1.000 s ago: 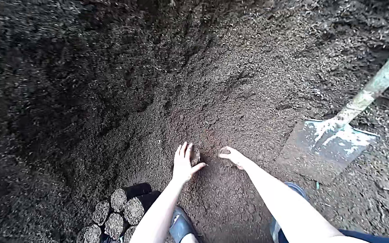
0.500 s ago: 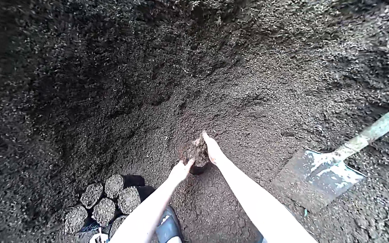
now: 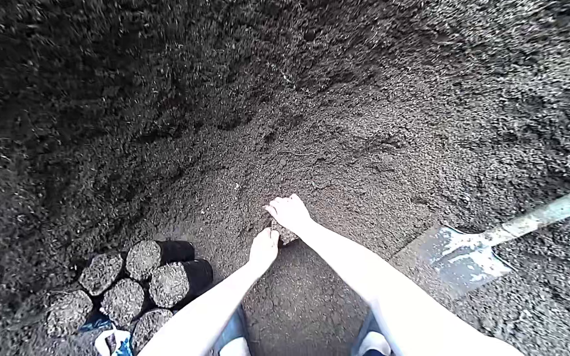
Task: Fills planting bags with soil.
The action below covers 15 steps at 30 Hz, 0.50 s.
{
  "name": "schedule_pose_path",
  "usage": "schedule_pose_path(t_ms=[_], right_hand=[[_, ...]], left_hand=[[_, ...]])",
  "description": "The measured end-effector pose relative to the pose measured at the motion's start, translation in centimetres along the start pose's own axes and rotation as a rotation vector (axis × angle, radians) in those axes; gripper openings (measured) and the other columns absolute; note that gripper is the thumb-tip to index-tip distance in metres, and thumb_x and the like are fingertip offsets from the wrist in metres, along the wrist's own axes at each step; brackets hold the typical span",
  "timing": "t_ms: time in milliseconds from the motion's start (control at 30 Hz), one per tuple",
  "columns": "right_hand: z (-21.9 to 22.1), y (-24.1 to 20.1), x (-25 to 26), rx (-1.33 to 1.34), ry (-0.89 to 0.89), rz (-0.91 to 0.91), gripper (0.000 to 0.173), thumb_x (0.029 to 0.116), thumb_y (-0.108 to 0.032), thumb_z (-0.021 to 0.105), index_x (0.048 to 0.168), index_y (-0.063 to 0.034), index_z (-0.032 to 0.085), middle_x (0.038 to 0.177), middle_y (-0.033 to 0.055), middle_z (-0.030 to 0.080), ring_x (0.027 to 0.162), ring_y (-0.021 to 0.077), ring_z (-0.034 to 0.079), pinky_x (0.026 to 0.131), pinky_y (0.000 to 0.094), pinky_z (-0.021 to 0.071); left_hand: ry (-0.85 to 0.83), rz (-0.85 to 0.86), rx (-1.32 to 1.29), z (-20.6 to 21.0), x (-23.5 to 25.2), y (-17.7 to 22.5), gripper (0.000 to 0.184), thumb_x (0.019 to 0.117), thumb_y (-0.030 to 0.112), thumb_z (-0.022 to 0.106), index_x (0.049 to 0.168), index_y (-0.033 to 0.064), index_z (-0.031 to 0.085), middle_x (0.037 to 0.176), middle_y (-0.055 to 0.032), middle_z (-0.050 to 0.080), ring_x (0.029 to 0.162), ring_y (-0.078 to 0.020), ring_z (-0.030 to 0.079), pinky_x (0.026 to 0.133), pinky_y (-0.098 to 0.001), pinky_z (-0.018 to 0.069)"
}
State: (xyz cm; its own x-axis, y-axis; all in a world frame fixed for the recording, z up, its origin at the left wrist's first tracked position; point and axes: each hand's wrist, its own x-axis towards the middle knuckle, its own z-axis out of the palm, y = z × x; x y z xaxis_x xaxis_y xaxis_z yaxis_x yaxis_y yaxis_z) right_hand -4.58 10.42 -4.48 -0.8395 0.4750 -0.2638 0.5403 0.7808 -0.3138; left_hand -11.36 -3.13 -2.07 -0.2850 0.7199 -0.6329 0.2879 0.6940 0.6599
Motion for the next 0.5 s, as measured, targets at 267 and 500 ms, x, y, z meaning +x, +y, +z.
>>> schedule_pose_path(t_ms=[267,500], right_hand=[[-4.3,7.6,-2.9,0.187,0.133,0.469,0.054,0.1107,-0.045,0.037,0.132,-0.0027,0.062,0.124,0.0236,0.068,0.118,0.0412,0.065,0.098,0.0614,0.0503],[-1.6,12.0,-5.1,0.295,-0.257,0.442,0.047,0.1095,-0.034,0.046,0.144,-0.0026,0.055,0.147,0.0257,0.052,0.14,0.0403,0.047,0.116,0.0589,0.035]], left_hand=[[0.144,0.239,0.292,-2.7,-0.2,-0.6,0.07,0.1009,0.052,0.055,0.149,0.0032,0.045,0.149,-0.0204,0.05,0.137,-0.035,0.051,0.111,-0.0528,0.045],[0.053,0.637,0.337,0.1,5.2,1.6,0.064,0.0969,0.05,0.066,0.144,0.0077,0.057,0.149,-0.0139,0.056,0.144,-0.029,0.047,0.124,-0.0521,0.028]])
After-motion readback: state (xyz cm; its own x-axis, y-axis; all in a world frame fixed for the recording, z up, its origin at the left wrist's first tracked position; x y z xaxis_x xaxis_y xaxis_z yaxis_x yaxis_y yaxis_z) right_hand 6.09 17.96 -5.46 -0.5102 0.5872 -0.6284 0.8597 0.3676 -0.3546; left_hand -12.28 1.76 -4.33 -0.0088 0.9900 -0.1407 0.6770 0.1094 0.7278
